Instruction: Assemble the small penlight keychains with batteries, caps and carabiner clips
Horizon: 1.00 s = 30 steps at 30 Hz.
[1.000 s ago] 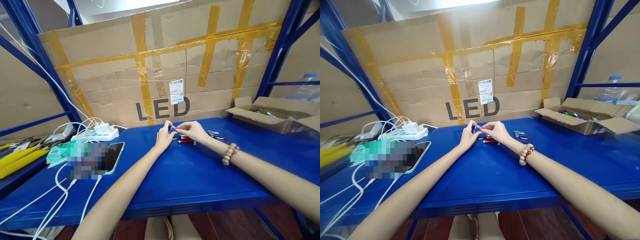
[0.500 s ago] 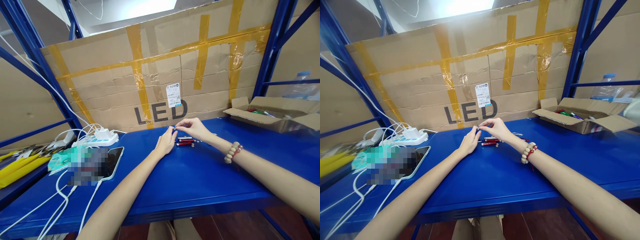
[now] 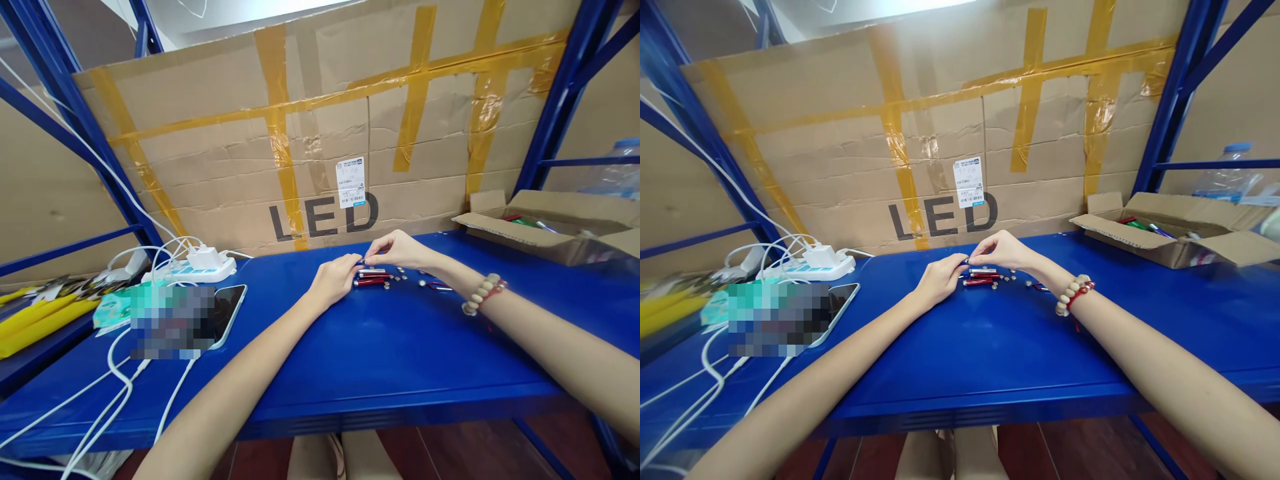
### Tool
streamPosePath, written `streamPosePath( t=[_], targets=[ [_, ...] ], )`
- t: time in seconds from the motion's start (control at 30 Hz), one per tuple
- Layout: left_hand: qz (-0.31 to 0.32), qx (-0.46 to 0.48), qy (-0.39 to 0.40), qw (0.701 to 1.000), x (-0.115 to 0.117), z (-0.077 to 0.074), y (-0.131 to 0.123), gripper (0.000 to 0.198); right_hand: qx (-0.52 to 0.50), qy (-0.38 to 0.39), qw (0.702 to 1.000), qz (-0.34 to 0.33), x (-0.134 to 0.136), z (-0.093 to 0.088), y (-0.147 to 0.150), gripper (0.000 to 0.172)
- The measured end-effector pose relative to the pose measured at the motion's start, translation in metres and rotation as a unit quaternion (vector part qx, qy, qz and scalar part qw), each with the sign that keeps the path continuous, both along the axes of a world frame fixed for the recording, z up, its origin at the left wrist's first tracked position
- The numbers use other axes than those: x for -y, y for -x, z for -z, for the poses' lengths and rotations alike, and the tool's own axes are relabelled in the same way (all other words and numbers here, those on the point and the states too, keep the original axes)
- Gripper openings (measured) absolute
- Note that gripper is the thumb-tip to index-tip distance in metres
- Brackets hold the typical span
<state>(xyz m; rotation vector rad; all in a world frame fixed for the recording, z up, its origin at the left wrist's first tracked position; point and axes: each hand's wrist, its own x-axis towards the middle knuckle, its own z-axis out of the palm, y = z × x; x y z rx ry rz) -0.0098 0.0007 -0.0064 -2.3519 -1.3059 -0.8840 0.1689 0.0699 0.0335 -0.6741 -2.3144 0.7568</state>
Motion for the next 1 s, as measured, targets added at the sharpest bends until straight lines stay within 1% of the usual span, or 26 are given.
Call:
streamPosePath(
  t=[0.13,0.2,0.27,0.4,0.5,0.6,0.7,0.83,1.0],
  targets=[
    [-0.010,-0.044,-0.031,0.999,-0.001,0.003,0.001,0.025,0.002,0.004,1.000,0.001,-0.002,0.003,0.001,0.027],
    [-0.012,-0.058,-0.056,0.997,-0.002,0.004,0.002,0.026,0.000,0.018,1.000,-0.001,-0.001,0.005,0.001,0.027],
    [-0.017,-0.075,-0.087,0.993,-0.003,0.005,0.002,0.027,-0.006,0.054,0.999,0.004,0.003,0.007,0.001,0.028],
    [-0.044,-0.090,-0.143,0.985,-0.004,0.004,0.002,0.029,-0.025,0.165,0.986,0.028,0.015,0.010,0.001,0.035],
    [-0.049,-0.092,-0.158,0.982,-0.003,0.004,0.001,0.029,-0.024,0.234,0.972,0.014,0.019,0.010,0.003,0.039],
    [-0.036,-0.078,-0.155,0.984,-0.002,0.003,0.000,0.028,-0.034,0.269,0.963,-0.005,0.019,0.011,0.004,0.042],
    [-0.030,-0.054,-0.142,0.988,-0.001,0.002,-0.001,0.028,-0.038,0.276,0.960,-0.008,0.014,0.014,0.005,0.043],
    [-0.042,-0.036,-0.110,0.992,-0.004,0.004,0.000,0.024,-0.046,0.265,0.963,-0.001,0.009,0.019,0.006,0.042],
    [-0.057,0.016,-0.052,0.997,-0.005,0.004,-0.002,0.020,-0.075,0.204,0.975,0.047,0.011,0.016,0.009,0.042]
  ],
)
